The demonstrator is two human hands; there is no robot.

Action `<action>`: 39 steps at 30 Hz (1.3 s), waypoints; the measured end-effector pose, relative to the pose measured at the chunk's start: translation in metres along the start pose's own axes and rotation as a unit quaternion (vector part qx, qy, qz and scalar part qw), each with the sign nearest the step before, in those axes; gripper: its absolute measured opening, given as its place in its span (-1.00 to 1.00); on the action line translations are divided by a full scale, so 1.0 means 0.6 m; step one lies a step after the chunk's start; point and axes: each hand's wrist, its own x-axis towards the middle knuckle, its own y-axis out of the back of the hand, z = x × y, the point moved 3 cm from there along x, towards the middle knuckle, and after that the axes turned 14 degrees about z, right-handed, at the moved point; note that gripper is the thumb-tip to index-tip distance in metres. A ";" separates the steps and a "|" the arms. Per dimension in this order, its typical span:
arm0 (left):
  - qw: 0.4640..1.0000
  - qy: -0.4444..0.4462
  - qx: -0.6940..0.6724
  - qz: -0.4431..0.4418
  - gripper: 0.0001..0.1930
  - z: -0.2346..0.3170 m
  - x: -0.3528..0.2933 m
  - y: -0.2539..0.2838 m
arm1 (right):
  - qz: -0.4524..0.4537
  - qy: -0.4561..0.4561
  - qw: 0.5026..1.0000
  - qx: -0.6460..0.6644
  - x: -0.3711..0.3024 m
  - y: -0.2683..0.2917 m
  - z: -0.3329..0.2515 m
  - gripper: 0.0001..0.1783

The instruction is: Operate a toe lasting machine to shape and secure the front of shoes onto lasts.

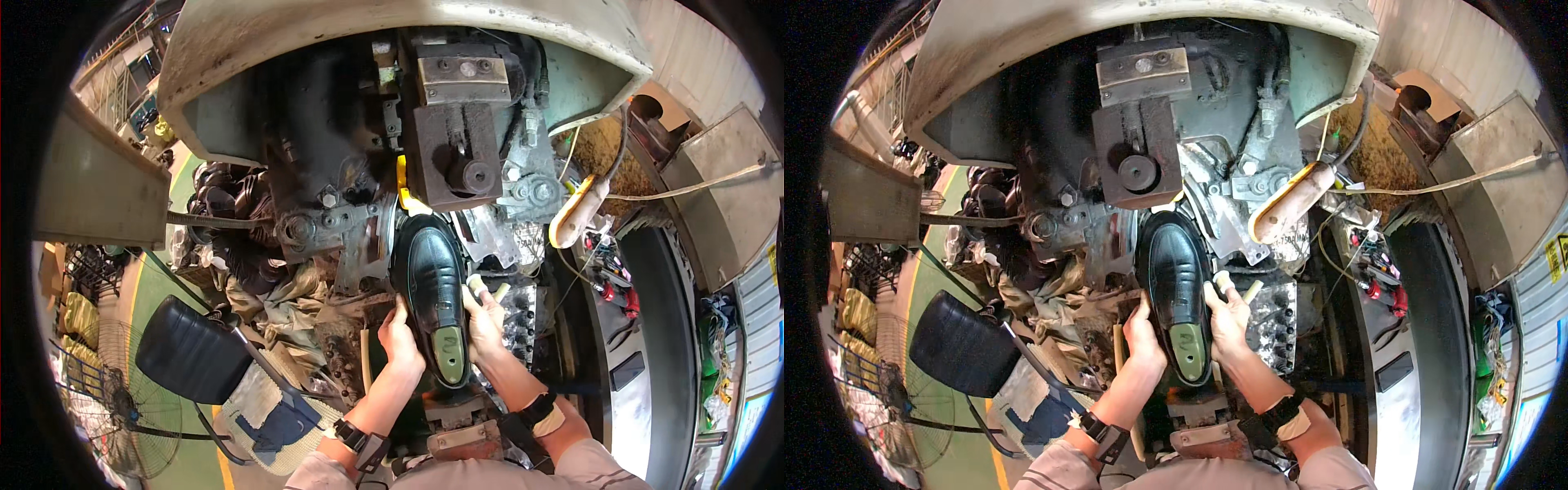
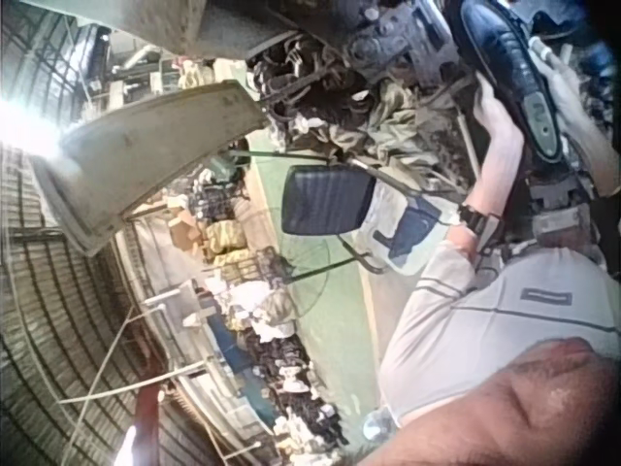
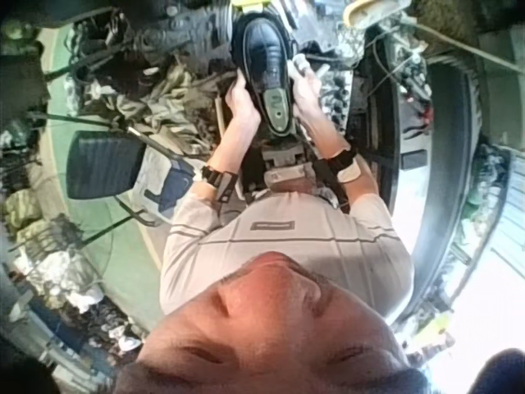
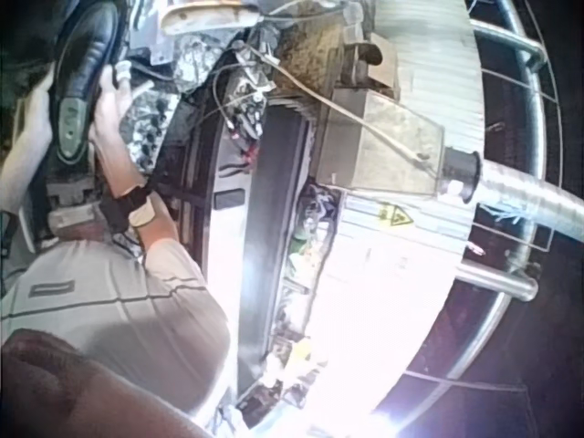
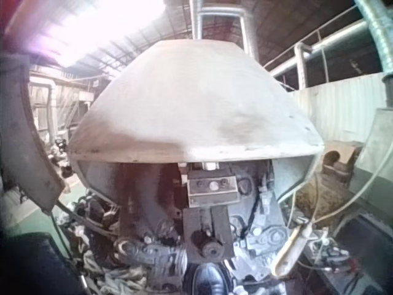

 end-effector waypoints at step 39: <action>0.796 -0.097 0.590 0.093 -0.59 -0.020 0.174 0.629 | 0.120 0.029 0.897 -0.424 0.210 0.444 -0.073 0.17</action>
